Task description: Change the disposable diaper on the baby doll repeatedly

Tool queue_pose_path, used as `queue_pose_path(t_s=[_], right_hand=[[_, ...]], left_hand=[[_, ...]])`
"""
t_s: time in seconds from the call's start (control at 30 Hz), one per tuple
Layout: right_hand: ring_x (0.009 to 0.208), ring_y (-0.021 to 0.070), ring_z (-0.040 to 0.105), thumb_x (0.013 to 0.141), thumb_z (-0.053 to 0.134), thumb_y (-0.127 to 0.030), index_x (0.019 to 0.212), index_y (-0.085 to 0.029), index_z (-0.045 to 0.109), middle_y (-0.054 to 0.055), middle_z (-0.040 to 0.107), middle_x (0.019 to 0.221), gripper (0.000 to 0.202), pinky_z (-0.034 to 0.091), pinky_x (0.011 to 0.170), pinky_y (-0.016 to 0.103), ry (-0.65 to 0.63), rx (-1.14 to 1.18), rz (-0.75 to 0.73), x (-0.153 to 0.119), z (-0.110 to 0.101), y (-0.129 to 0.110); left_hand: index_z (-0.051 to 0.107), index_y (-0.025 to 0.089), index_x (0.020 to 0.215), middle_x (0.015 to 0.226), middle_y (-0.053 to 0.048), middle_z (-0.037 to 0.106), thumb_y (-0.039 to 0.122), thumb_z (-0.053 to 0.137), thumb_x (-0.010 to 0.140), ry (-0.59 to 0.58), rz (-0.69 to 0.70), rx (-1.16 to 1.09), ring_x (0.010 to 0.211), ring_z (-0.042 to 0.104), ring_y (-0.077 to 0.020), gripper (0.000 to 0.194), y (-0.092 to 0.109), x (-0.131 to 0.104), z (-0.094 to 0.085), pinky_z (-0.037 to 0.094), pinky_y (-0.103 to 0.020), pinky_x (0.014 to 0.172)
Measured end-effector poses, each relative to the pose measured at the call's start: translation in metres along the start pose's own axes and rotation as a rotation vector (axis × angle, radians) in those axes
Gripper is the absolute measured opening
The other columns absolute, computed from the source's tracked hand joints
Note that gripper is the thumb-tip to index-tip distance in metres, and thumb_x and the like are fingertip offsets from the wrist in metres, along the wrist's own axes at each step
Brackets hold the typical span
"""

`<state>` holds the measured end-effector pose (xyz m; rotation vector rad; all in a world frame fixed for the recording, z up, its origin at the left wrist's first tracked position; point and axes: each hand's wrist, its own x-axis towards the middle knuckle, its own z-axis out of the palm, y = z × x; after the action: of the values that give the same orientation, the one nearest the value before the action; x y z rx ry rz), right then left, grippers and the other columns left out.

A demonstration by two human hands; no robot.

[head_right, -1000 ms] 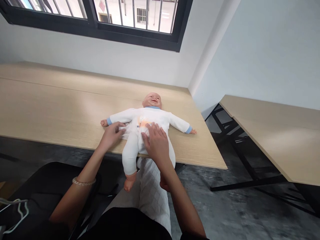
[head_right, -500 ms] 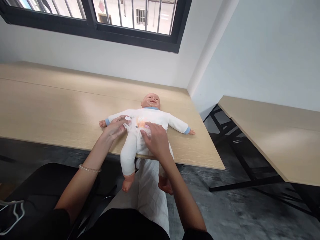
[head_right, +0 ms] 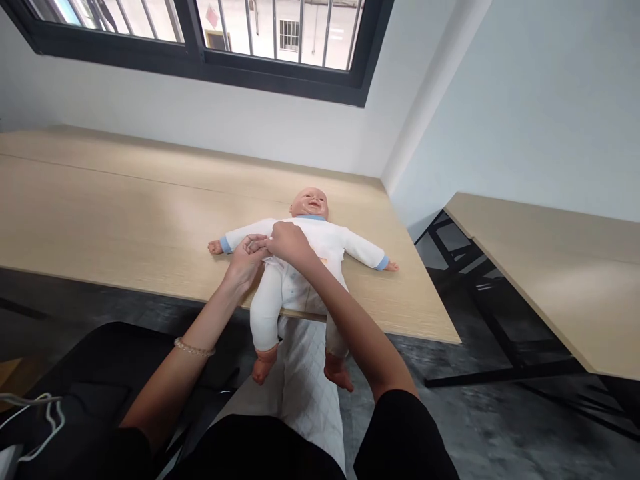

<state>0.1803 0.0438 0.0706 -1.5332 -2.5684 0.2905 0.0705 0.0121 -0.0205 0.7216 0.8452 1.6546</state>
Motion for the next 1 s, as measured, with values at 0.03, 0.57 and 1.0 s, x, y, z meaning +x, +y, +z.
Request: queue_pose_path(t_s=[0.03, 0.57, 1.0], right_hand=[[0.105, 0.0232, 0.066, 0.094, 0.057, -0.026, 0.107, -0.013, 0.071, 0.011, 0.073, 0.111, 0.023, 0.041, 0.074, 0.026, -0.01, -0.024, 0.005, 0.0, -0.002, -0.001], [0.114, 0.0298, 0.066, 0.088, 0.055, 0.0, 0.119, -0.001, 0.067, 0.025, 0.067, 0.121, 0.033, 0.051, 0.082, 0.028, -0.131, -0.23, 0.072, -0.009, -0.033, -0.043], [0.107, 0.0286, 0.068, 0.094, 0.055, -0.018, 0.113, -0.007, 0.071, 0.022, 0.07, 0.118, 0.027, 0.049, 0.076, 0.028, -0.152, -0.15, 0.088, 0.01, -0.023, -0.02]], left_hand=[[0.057, 0.017, 0.088, 0.076, 0.003, 0.067, 0.012, 0.081, 0.053, -0.001, 0.026, 0.018, 0.067, 0.06, -0.0088, 0.042, -0.001, -0.002, 0.001, 0.047, -0.021, 0.068], [0.062, 0.016, 0.072, 0.067, 0.002, 0.06, 0.015, 0.067, 0.071, 0.007, 0.253, 0.422, 0.063, 0.052, -0.0113, 0.005, -0.006, -0.019, 0.003, 0.039, -0.023, 0.063], [0.063, 0.018, 0.085, 0.078, 0.0, 0.062, 0.029, 0.068, 0.081, 0.102, 0.231, 0.346, 0.071, 0.056, -0.0133, 0.013, -0.009, -0.01, 0.0, 0.045, -0.025, 0.07]])
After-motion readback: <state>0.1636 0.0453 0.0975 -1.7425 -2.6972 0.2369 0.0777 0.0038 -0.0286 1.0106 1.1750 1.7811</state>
